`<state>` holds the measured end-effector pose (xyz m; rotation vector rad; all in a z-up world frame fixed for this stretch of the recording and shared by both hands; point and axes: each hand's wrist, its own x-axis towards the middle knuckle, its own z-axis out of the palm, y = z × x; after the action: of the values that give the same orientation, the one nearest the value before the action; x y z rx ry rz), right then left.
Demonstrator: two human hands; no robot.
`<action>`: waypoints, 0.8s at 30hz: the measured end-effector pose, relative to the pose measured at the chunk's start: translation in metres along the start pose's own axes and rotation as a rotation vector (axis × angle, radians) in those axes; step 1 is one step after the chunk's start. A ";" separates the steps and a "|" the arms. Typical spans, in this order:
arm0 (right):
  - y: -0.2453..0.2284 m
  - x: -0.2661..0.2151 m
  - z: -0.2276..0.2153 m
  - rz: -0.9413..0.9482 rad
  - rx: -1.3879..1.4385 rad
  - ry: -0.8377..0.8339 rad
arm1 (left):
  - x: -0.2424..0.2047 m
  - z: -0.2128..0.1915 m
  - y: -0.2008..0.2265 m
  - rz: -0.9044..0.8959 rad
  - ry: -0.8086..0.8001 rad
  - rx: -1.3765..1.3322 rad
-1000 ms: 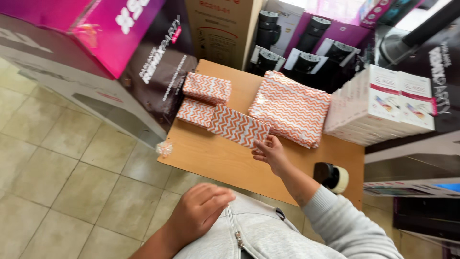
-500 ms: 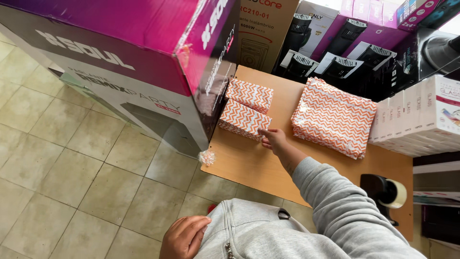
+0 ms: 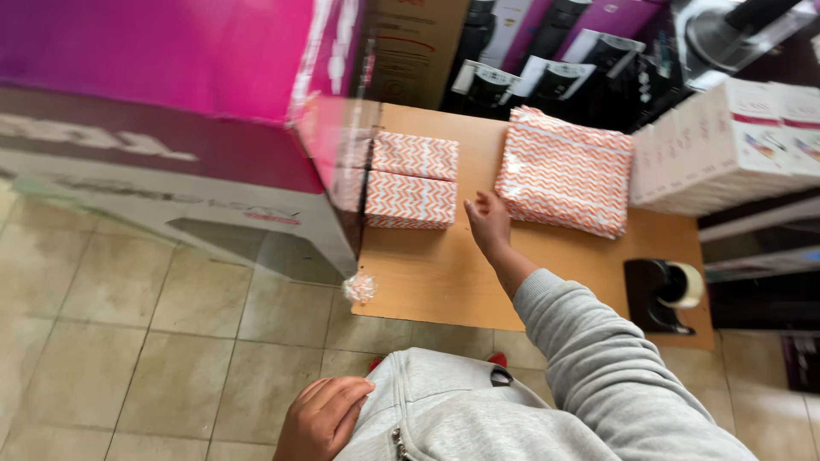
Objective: The person wraps small rectangular boxes with orange and white chevron-patterned paper. They fold the paper around each box, tuck the ends, and secure the package with clear tape from a dispenser. The wrapped boxes are stacked on the table.
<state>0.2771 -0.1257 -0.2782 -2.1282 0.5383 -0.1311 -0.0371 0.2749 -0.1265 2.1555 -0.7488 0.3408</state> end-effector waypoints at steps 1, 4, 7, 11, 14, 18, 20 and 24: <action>0.014 0.005 -0.014 0.013 -0.001 0.024 | -0.001 0.003 -0.004 0.018 -0.012 -0.016; 0.063 0.025 -0.055 -0.500 -0.497 0.410 | 0.000 0.010 -0.010 0.056 -0.014 0.026; 0.114 0.053 -0.094 -0.290 -0.962 0.259 | 0.005 0.021 -0.009 0.032 0.004 0.032; 0.182 0.085 -0.139 -0.334 -1.078 0.046 | 0.010 0.046 -0.004 0.033 0.017 0.059; 0.210 0.101 -0.157 -0.607 -1.192 0.060 | 0.024 0.064 0.013 0.028 -0.028 0.041; 0.208 0.110 -0.179 -0.754 -0.935 0.050 | 0.047 0.095 0.041 0.090 -0.056 0.044; 0.181 0.107 -0.197 -0.705 -0.771 0.163 | 0.059 0.111 0.062 0.022 -0.059 0.034; 0.087 0.062 -0.258 -1.033 -0.210 0.351 | 0.102 0.138 0.094 -0.457 0.027 -0.301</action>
<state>0.2293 -0.3913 -0.2045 -2.4004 -0.4289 -1.0677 -0.0164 0.0811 -0.1082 1.9571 -0.2546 0.0144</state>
